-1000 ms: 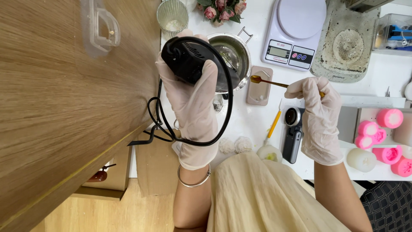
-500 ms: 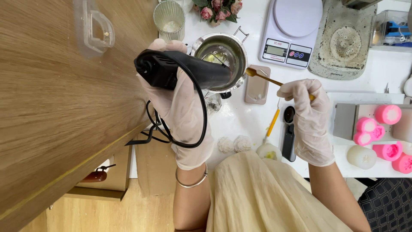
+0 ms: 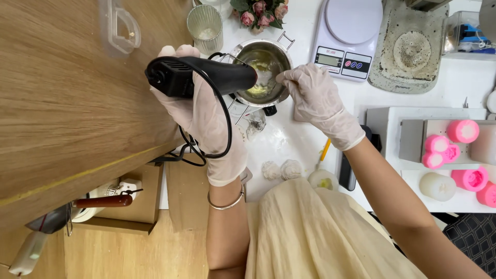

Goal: Melting wax with a heat gun, stirring it, and pouring it into silicone molds.

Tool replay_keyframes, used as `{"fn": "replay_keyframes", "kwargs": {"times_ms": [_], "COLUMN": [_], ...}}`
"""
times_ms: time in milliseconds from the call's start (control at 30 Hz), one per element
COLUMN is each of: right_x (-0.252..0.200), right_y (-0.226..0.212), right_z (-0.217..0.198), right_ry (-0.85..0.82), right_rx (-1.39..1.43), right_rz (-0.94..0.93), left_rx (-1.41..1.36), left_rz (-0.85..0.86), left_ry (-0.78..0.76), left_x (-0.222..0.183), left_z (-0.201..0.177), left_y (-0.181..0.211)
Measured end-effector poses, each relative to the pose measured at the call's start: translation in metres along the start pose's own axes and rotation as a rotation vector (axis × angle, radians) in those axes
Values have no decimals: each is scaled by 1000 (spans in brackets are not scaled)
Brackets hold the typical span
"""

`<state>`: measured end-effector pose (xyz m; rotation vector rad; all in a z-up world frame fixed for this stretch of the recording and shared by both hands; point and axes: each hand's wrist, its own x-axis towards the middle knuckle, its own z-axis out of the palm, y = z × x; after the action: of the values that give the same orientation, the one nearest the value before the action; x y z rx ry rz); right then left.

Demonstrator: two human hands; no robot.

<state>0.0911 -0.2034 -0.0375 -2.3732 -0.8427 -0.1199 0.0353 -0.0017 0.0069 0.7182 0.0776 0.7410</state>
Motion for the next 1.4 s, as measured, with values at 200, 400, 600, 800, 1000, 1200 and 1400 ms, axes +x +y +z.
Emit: {"fn": "replay_keyframes", "kwargs": {"times_ms": [200, 400, 600, 800, 1000, 1200, 1400], "right_x": [-4, -7, -5, -6, -6, -3, -6], "right_y": [-2, -8, -1, -1, -5, -12, -13], "right_z": [-7, -12, -2, -3, -6, -10, -14], "right_ry": [-49, 97, 19, 29, 33, 0, -9], "right_rx": [-222, -198, -223, -296, -293, -250, -215], "right_rz": [-78, -80, -54, -43, -89, -56, -34], "left_rx": [-17, -49, -31, -33, -22, -105, -27], "left_rz": [3, -4, 66, 74, 74, 18, 43], "left_ry": [23, 45, 42, 29, 27, 6, -38], "left_x": [-9, -10, -12, -17, -22, -21, -22], "left_z": [7, 12, 10, 9, 11, 16, 14], "left_y": [10, 21, 23, 30, 33, 33, 24]}}
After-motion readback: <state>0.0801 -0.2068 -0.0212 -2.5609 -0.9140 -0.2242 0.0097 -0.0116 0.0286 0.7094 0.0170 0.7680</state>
